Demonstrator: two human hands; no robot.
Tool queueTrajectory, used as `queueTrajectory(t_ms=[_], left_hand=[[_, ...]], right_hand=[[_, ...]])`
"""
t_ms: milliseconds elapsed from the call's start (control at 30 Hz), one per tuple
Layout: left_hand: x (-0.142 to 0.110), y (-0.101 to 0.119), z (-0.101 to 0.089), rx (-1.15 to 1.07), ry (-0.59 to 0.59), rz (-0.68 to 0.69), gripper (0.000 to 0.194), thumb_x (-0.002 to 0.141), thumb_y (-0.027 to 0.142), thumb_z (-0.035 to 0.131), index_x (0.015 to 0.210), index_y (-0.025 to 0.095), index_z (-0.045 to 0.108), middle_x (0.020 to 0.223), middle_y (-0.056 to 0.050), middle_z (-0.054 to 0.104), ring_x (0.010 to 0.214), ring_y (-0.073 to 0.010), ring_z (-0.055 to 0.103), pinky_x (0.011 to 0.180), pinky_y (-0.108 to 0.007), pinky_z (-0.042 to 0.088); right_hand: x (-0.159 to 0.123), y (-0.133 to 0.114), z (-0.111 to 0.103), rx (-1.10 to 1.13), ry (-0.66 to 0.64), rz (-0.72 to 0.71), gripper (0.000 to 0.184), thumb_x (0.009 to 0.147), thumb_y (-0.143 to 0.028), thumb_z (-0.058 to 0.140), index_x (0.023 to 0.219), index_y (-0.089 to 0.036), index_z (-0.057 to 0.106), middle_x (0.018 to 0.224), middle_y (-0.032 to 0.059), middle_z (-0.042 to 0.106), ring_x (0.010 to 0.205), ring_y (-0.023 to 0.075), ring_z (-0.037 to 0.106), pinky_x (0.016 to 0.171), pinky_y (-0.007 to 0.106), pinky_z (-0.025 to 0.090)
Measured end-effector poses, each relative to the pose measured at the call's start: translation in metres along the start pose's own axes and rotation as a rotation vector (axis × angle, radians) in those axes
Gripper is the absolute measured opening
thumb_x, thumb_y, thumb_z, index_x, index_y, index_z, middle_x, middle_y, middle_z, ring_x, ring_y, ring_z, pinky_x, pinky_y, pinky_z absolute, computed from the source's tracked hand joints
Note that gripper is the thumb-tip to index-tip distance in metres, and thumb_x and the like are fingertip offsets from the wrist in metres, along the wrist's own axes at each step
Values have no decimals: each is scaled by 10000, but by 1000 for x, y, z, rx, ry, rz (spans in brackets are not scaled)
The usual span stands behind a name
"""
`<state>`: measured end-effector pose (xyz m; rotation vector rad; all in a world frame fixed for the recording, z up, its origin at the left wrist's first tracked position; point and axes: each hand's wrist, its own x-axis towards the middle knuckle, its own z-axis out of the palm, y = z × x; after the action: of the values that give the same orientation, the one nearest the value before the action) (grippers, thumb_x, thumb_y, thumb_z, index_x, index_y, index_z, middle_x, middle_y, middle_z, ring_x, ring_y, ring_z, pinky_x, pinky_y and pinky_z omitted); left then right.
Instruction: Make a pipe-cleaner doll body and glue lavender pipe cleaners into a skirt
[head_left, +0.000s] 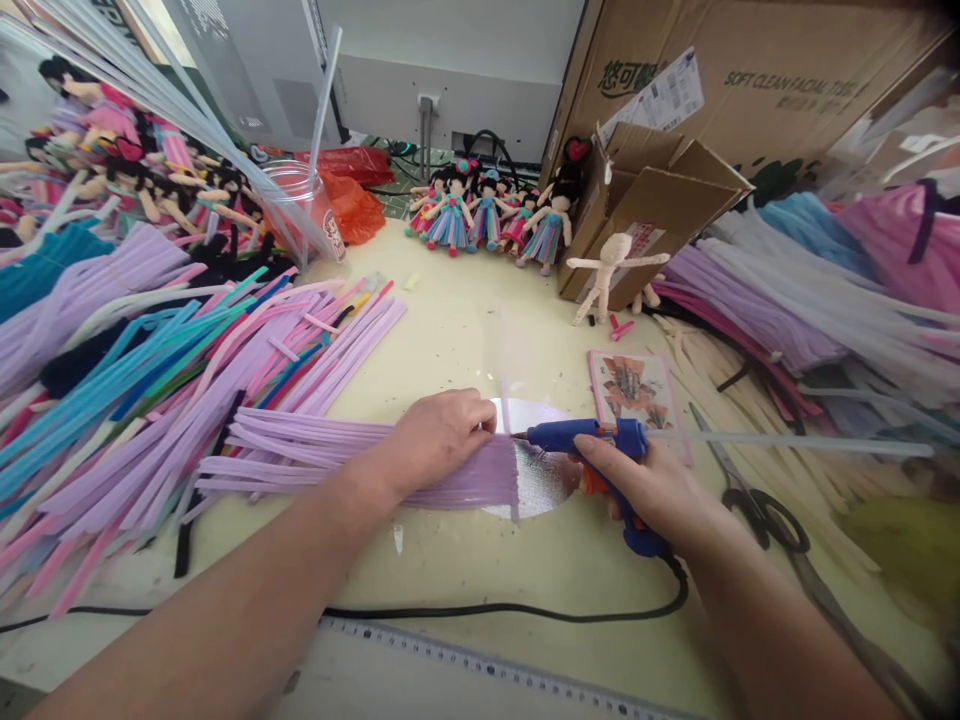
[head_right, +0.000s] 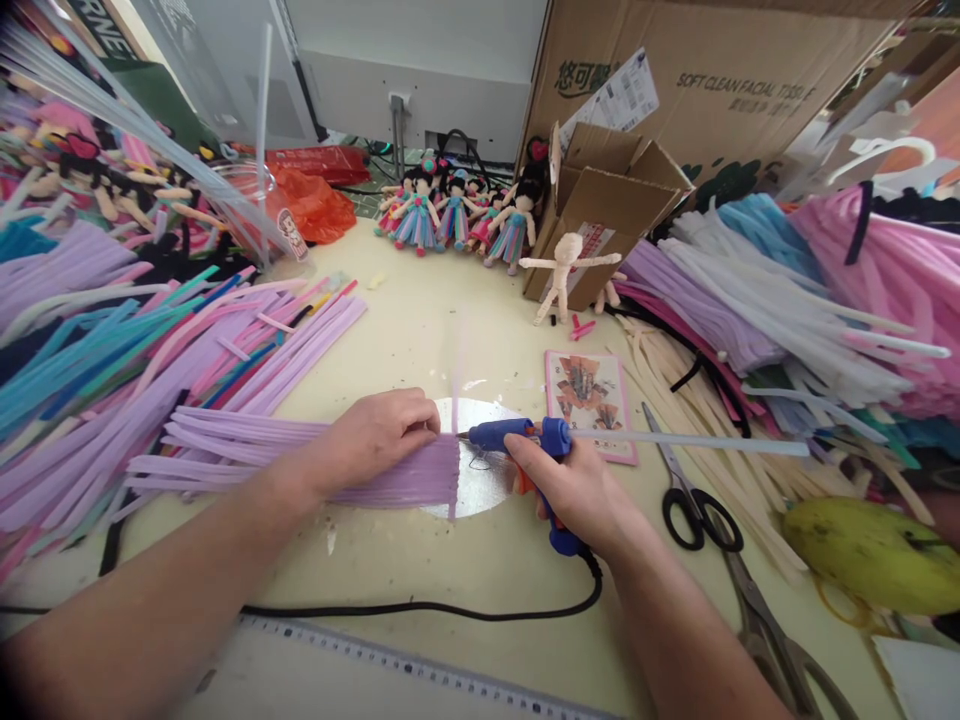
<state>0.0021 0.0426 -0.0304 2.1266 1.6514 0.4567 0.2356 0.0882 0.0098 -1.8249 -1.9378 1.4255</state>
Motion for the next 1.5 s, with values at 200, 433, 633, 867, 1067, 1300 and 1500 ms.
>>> queueTrajectory(t_ms=[200,433,633,867,1067,1300,1500], left_hand=[[-1,0,0,4,-2,-7,114,898,185,531,845,193,632,875,-3,619,836,-154,566,749,-277,416],[-1,0,0,10,5,3,103,893,179,536,838,189,623,871,-3,616,831,-152,564,745,-276,415],[-1,-1,0,4,13,7,107,892,176,534,831,191,620,859,-2,612,823,-151,563,737,-270,415],[-1,-1,1,9,9,15,113,897,187,528,834,193,621,868,-6,616,827,-155,567,741,-274,419],[0,0,0,9,3,5,110,896,180,530,840,191,624,866,-6,614,821,-153,563,733,-271,417],[0,-1,0,18,10,12,106,896,186,532,838,191,620,867,-5,614,826,-154,562,742,-273,416],[0,0,0,17,8,15,101,898,191,533,839,189,615,867,-7,612,831,-156,561,742,-272,419]], right_hand=[[-2,-1,-2,-2,5,2,454,809,-579,515,610,-181,605,518,-7,554,418,99,519,404,221,417],[-1,1,-1,-21,-16,4,399,810,-546,533,636,-190,574,556,-8,574,410,97,530,399,224,429],[-1,2,-2,-19,-13,-11,406,813,-559,524,662,-188,585,583,0,598,417,96,524,401,227,421],[-1,2,-2,-25,-13,-2,419,821,-562,523,654,-185,592,600,12,607,426,98,527,413,229,424],[-3,1,-4,-13,-40,-21,414,823,-561,518,648,-190,576,571,-2,578,431,107,533,408,233,423],[-7,-4,-5,-20,-33,-21,391,829,-537,517,645,-194,567,528,-20,538,398,95,502,379,223,386],[-6,-3,-5,-40,-47,-32,394,823,-549,520,646,-200,562,494,-34,513,402,100,505,394,225,400]])
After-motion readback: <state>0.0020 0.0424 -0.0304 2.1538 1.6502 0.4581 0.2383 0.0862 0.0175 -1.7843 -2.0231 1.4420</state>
